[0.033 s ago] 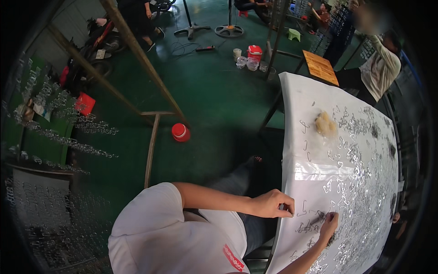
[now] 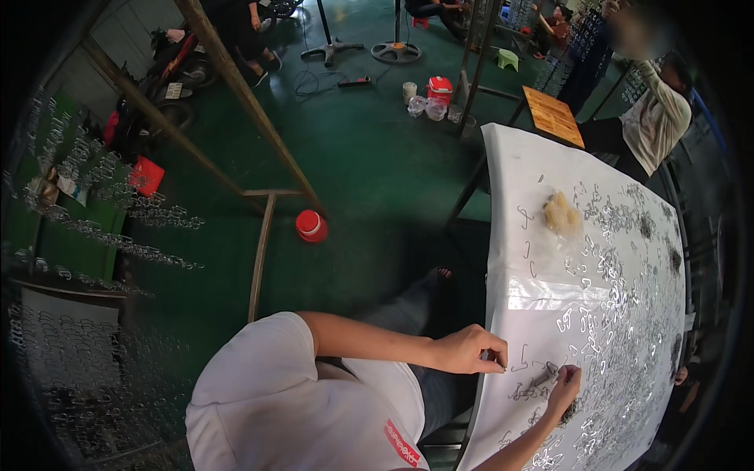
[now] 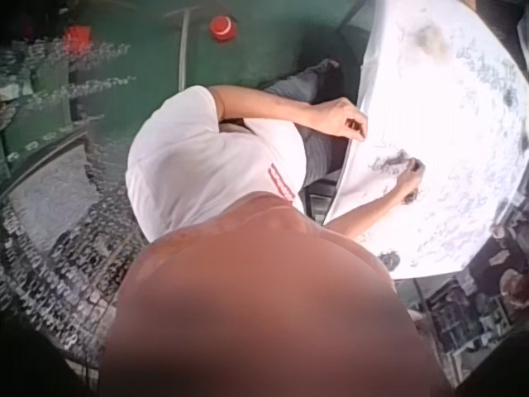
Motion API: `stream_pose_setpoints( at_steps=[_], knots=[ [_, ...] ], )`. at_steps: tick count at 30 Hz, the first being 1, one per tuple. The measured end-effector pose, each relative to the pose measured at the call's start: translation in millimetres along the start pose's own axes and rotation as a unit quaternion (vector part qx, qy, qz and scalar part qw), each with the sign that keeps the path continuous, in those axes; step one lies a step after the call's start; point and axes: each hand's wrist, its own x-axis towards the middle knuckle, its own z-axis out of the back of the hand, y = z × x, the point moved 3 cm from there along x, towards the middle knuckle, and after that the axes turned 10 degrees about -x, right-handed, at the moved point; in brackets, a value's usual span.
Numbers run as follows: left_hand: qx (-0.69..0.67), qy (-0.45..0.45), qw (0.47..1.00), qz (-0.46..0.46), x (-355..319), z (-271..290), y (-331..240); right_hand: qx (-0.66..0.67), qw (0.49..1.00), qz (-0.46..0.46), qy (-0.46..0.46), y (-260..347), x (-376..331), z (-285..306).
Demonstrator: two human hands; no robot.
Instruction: The person repeatedly picks small metal hooks and S-shaped clips from a white table, links them together by hand, and hangs the assembled chains on a nearby metal rack. The process is continuous and repetitive throughout the clip.
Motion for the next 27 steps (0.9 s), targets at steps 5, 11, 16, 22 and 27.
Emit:
stream_pose_setpoints(
  at_steps=[5,11,16,22,27],
  knots=[
    [-0.007,-0.039,0.999,0.006,3,8,9,0.247,0.967,-0.058,-0.014,86,-59,-2],
    [0.010,-0.059,0.998,0.015,4,3,7,0.505,0.857,-0.098,-0.018,170,-109,-8],
    [0.037,-0.034,0.999,0.008,5,4,1,0.522,0.847,-0.096,-0.037,193,-128,-8],
    [0.044,-0.032,0.998,-0.013,7,1,-1,0.516,0.852,-0.079,-0.053,203,-133,-13],
    [0.048,-0.024,0.998,-0.021,7,-3,2,0.477,0.868,-0.084,-0.106,201,-129,-17]
  ],
)
